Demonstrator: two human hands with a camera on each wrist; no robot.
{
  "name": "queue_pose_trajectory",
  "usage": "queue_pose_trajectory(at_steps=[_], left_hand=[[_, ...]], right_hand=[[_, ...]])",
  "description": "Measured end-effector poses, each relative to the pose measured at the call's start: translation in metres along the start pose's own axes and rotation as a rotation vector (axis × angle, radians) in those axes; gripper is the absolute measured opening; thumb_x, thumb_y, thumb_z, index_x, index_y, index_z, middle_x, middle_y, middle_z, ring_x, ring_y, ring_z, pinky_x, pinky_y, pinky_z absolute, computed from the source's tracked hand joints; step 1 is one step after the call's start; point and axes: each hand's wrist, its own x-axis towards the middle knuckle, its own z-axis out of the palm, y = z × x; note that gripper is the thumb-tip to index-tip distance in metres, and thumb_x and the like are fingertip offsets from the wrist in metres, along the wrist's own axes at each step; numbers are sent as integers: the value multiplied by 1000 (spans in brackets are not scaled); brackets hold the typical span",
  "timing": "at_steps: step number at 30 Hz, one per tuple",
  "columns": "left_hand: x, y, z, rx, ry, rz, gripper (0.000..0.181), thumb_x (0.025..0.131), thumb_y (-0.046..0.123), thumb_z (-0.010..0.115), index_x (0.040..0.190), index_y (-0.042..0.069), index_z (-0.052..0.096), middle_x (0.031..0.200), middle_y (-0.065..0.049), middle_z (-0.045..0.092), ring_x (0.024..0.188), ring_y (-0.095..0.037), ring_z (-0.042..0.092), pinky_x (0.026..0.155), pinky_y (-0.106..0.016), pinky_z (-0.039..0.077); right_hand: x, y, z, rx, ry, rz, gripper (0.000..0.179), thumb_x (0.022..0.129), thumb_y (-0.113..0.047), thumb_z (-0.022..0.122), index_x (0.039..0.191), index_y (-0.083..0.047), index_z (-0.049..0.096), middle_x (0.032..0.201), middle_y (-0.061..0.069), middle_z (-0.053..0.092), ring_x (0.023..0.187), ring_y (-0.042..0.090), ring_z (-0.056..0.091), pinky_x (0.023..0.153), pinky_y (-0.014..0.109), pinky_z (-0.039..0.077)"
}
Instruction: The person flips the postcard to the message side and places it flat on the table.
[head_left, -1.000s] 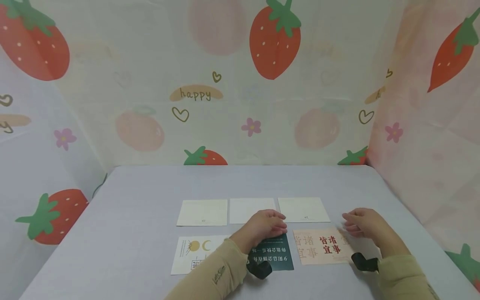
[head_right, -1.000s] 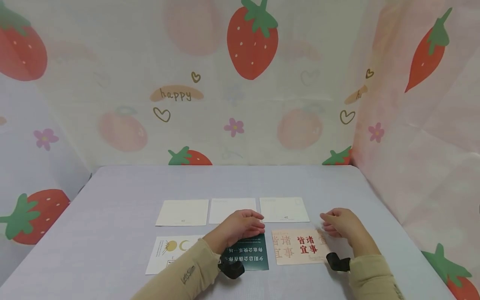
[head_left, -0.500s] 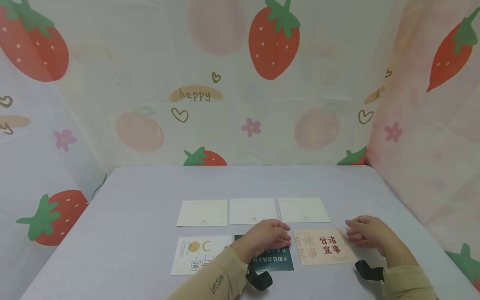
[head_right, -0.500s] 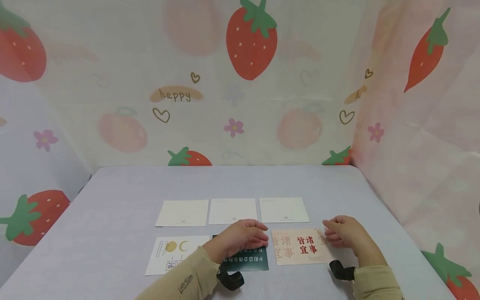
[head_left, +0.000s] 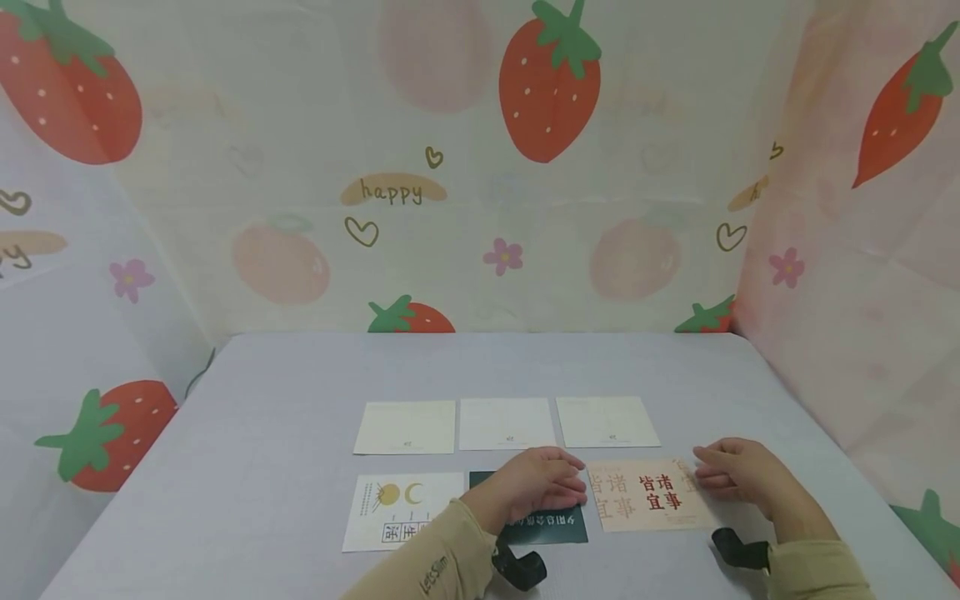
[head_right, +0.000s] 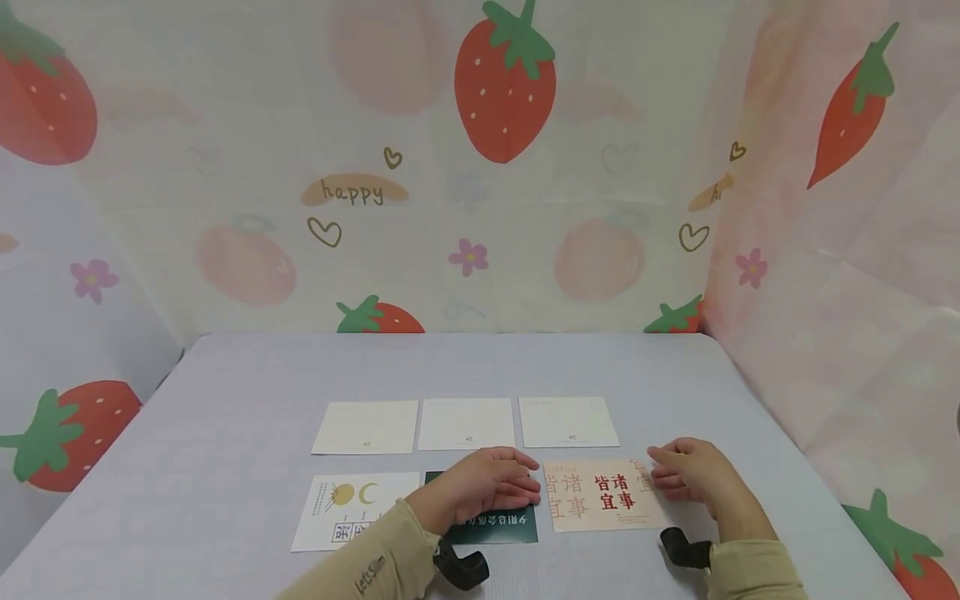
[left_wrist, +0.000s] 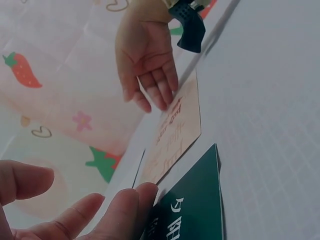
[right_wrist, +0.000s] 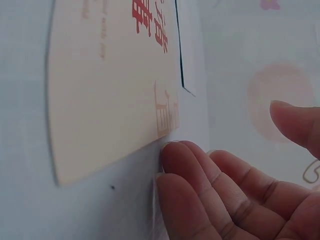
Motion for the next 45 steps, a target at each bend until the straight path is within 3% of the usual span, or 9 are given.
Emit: queue_pose_trajectory(at_steps=[25, 34, 45], left_hand=[[-3, -4, 6, 1, -38, 30, 25, 85, 14, 50, 105, -1, 54, 91, -17, 61, 81, -25, 62, 68, -31, 51], [-2, -4, 7, 4, -28, 30, 24, 84, 13, 50, 103, -1, 55, 89, -17, 62, 80, -24, 62, 68, -31, 51], [1, -6, 6, 4, -12, 28, 23, 85, 13, 50, 102, 0, 56, 88, -15, 62, 77, -23, 63, 66, -29, 51]], right_hand=[[0, -1, 7, -7, 6, -10, 50, 82, -38, 56, 106, 5, 47, 83, 7, 63, 71, 15, 59, 63, 31, 49], [1, 2, 8, -42, 27, -100, 44, 78, -16, 63, 111, 5, 45, 93, 12, 57, 75, 17, 58, 65, 33, 49], [2, 4, 11, -87, 40, -121, 35, 79, -5, 58, 110, 5, 47, 85, 9, 58, 70, 16, 56, 61, 31, 48]])
